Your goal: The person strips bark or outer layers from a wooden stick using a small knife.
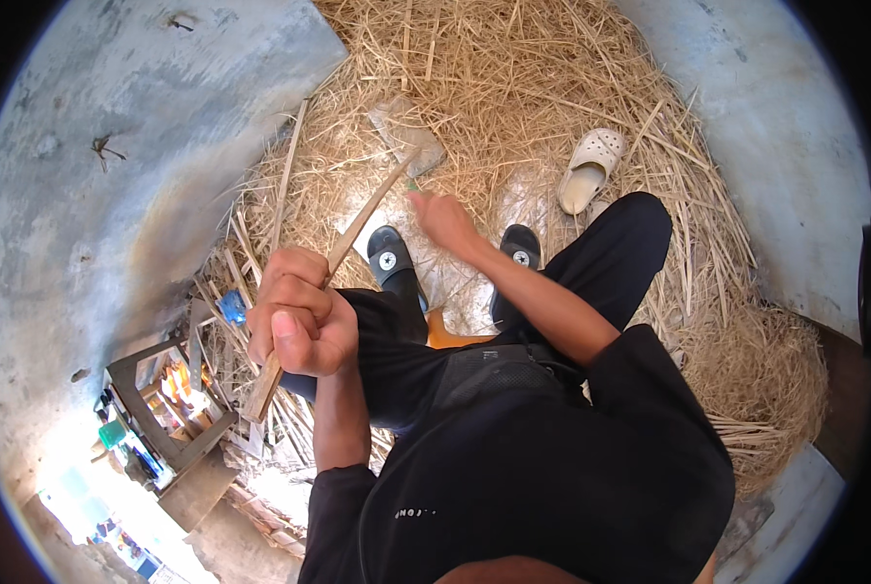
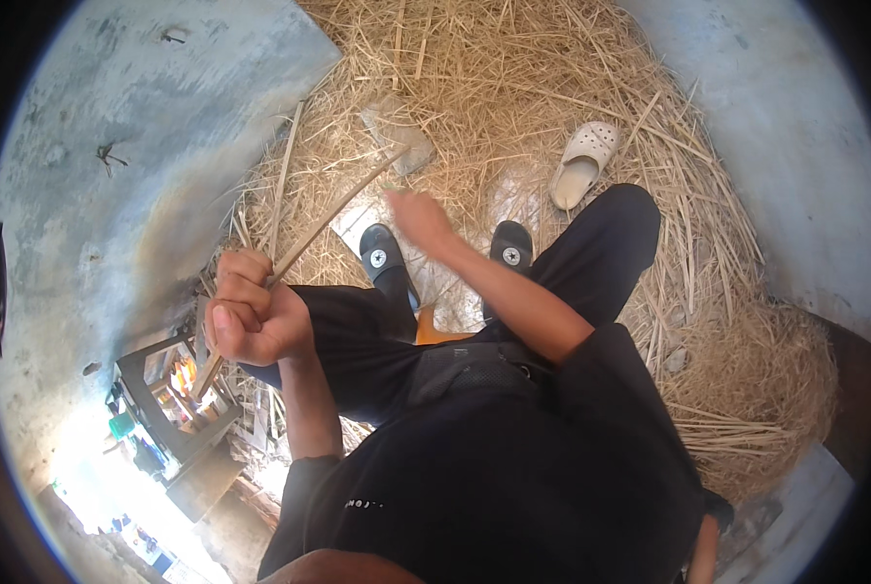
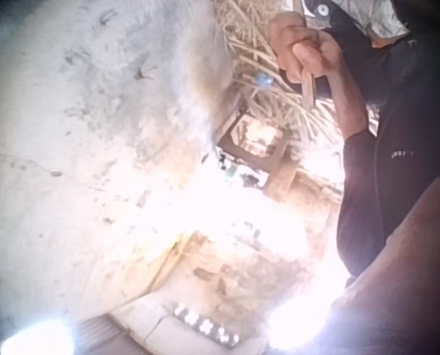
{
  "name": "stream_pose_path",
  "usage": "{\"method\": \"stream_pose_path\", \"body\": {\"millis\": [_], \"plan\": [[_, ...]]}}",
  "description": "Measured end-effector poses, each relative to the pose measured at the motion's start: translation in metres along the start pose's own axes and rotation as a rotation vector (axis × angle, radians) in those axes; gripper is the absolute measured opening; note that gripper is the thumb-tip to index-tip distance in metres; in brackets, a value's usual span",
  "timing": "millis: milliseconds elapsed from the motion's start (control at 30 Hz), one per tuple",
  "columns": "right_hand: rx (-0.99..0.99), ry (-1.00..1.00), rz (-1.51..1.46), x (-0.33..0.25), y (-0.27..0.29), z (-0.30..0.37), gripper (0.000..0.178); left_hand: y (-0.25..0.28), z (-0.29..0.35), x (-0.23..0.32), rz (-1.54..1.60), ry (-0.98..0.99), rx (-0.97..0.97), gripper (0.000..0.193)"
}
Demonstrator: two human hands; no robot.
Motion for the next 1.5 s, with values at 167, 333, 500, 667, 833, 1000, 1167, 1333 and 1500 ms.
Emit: {"method": "stream_pose_path", "body": {"millis": [167,333,500,667,833,1000,1167,1333,1500], "plan": [[-0.065,-0.128,0.071,0.048,-0.019,-0.010,0.059,0.012,0.003,0.000,-0.028,0.033,0.134,0.038],[-0.067,-0.010,-0.225,-0.007,0.007,0.018,0.055,0.008,-0.001,0.000,-0.079,0.020,0.091,0.040],[-0.086,0.136,-0.296,-0.086,0.046,0.076,0.051,0.004,0.000,0.000,-0.036,-0.002,0.079,0.037],[0.026,0.058,-0.047,-0.032,0.031,0.040,0.055,-0.013,0.009,0.004,-0.015,0.038,-0.019,0.035],[-0.033,0.135,-0.123,-0.065,0.045,0.055,0.051,-0.007,0.003,0.005,-0.026,-0.096,0.037,0.035],[-0.028,0.162,-0.183,-0.080,0.039,0.066,0.037,0.000,0.006,0.001,-0.119,0.061,0.063,0.037],[0.029,0.161,-0.052,-0.082,0.026,0.046,0.043,0.019,0.003,-0.004,-0.128,0.098,0.091,0.037],[0.025,0.055,0.213,0.042,-0.006,0.019,0.048,-0.013,0.008,0.012,0.029,-0.067,-0.015,0.035],[0.172,0.054,-0.057,-0.009,0.033,0.052,0.050,-0.012,0.011,0.010,0.007,-0.041,-0.005,0.037]]}}
Point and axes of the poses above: each hand's wrist, its own z-axis away from the middle knuckle, its own y-axis out of the back of the hand, x = y × z, the point moved 9 cm from there along -z, towards the middle knuckle, and after that the axes turned 3 degrees about -y, right-handed, at the moved point
